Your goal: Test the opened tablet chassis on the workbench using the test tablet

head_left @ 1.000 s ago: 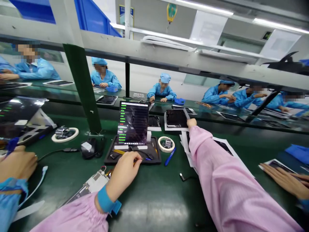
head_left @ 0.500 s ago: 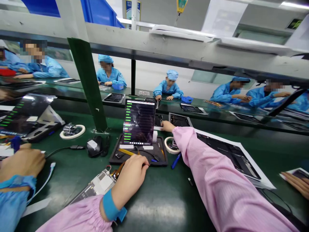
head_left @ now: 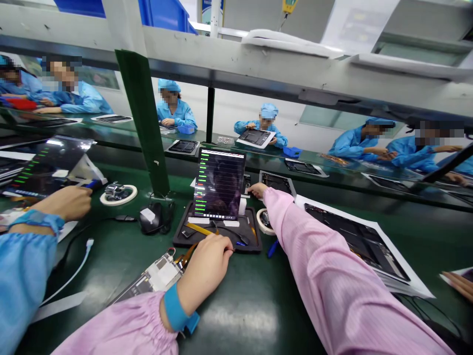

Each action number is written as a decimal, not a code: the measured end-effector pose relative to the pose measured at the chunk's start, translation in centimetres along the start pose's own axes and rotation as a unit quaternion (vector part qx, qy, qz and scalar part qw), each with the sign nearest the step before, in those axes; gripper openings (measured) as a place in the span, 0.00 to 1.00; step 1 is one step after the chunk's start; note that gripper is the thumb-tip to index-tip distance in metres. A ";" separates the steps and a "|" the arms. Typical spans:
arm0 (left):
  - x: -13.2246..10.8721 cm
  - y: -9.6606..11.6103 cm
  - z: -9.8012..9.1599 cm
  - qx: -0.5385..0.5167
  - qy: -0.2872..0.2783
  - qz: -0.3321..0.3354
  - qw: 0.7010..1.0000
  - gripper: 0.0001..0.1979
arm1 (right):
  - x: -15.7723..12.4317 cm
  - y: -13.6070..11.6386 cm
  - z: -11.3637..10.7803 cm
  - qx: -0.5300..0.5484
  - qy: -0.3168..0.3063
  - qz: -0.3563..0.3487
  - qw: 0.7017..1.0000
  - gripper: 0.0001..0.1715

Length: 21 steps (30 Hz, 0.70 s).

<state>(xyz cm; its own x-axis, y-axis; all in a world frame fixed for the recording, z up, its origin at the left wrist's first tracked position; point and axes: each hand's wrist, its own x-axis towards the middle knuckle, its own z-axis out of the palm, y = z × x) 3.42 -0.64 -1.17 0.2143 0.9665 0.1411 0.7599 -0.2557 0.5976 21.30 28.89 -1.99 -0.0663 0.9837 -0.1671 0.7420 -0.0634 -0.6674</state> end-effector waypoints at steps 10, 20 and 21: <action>-0.1 -0.3 0.1 0.014 0.019 0.009 1.000 0.08 | -1.7 -0.3 -4.7 0.392 -0.085 0.113 0.909 0.19; 0.5 -1.5 0.5 0.018 0.009 0.036 0.999 0.09 | -9.4 -1.4 -7.3 0.565 -0.060 0.096 0.817 0.19; 0.5 -1.8 0.7 0.016 0.005 0.037 0.999 0.10 | -10.4 -1.6 -7.6 0.574 -0.040 0.093 0.813 0.19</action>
<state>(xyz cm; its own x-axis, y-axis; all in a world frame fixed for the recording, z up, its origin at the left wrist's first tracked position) 2.58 0.33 -2.69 0.2646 0.9452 0.1915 0.7611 -0.3266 0.5604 25.89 20.04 6.32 -0.1004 0.9279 -0.3591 -0.3639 -0.3702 -0.8547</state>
